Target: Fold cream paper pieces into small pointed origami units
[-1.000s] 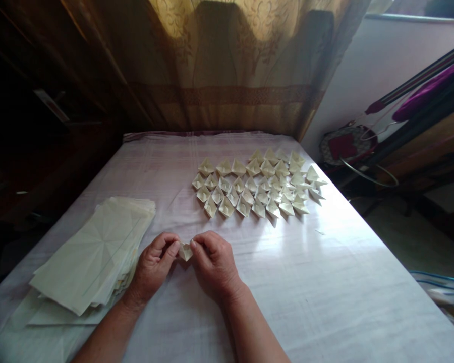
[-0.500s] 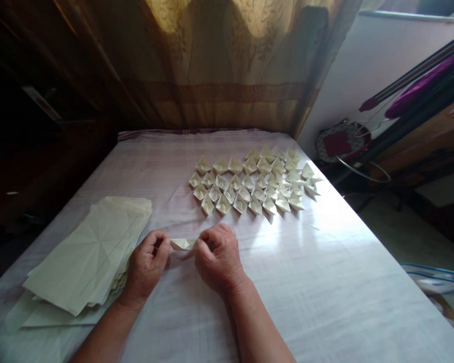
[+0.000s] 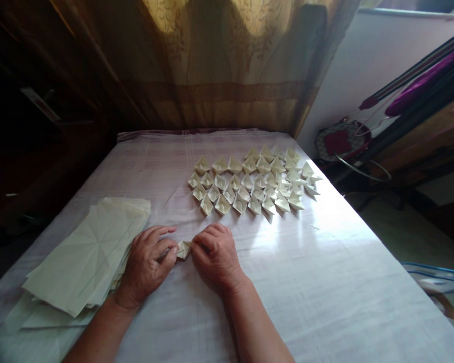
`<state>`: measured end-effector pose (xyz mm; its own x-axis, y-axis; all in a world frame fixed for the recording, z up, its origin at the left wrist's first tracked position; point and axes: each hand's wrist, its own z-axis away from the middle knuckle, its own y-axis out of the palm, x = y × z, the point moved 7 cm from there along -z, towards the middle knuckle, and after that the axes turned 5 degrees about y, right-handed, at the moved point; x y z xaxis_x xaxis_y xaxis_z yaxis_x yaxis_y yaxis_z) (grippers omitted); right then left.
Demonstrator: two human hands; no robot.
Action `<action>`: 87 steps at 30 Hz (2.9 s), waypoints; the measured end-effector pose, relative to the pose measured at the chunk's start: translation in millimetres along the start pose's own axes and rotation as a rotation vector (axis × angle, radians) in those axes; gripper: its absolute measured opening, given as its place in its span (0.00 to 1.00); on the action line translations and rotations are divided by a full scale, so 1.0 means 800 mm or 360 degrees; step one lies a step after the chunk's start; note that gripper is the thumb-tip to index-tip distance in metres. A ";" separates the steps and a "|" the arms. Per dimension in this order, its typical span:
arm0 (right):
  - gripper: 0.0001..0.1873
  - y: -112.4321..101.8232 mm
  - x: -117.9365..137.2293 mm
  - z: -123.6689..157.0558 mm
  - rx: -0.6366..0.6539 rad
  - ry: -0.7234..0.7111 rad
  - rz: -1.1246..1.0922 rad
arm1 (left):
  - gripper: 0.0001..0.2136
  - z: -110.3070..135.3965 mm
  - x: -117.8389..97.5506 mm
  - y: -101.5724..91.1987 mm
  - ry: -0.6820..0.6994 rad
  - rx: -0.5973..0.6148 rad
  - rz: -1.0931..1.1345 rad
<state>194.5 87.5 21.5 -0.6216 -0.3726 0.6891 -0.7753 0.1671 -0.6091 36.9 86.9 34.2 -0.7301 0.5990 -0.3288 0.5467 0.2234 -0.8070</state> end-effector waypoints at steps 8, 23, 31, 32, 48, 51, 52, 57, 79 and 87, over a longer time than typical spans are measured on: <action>0.07 0.001 -0.006 0.000 -0.0017 0.0051 0.0009 | 0.13 0.003 -0.007 0.008 0.0137 0.0076 0.0018; 0.17 -0.002 0.003 0.002 -0.0073 0.0010 -0.0030 | 0.05 0.007 0.002 0.016 0.0027 0.0142 0.0042; 0.10 0.010 0.015 0.004 0.0177 -0.0097 0.0153 | 0.04 0.007 0.009 0.014 0.0018 0.0046 0.0168; 0.08 0.010 0.016 0.003 0.0196 -0.0104 0.0169 | 0.04 0.007 0.008 0.014 0.0027 0.0043 0.0195; 0.01 0.022 0.003 0.005 0.0147 0.0129 0.0181 | 0.04 0.013 0.023 0.025 -0.0212 0.0055 0.0100; 0.04 0.023 0.001 0.005 0.0142 0.0160 0.0166 | 0.03 0.014 0.024 0.025 -0.0223 0.0017 0.0052; 0.05 0.023 0.000 0.006 0.0145 0.0163 0.0165 | 0.03 0.014 0.024 0.025 -0.0228 0.0008 0.0041; 0.04 0.025 0.000 0.007 0.0116 0.0194 0.0231 | 0.03 0.014 0.024 0.027 -0.0245 -0.0012 -0.0030; 0.07 0.033 0.012 0.007 0.0113 0.0451 0.0468 | 0.02 0.012 0.030 0.031 -0.0319 0.0005 -0.0203; 0.03 0.033 0.009 0.016 0.0083 0.0493 0.0430 | 0.03 0.013 0.032 0.032 -0.0357 0.0022 -0.0220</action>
<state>171.0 77.5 5.4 -0.8123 -0.0281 0.5826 -0.5781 0.1719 -0.7977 27.8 100.2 -0.4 -0.8710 0.3775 -0.3144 0.4310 0.2799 -0.8578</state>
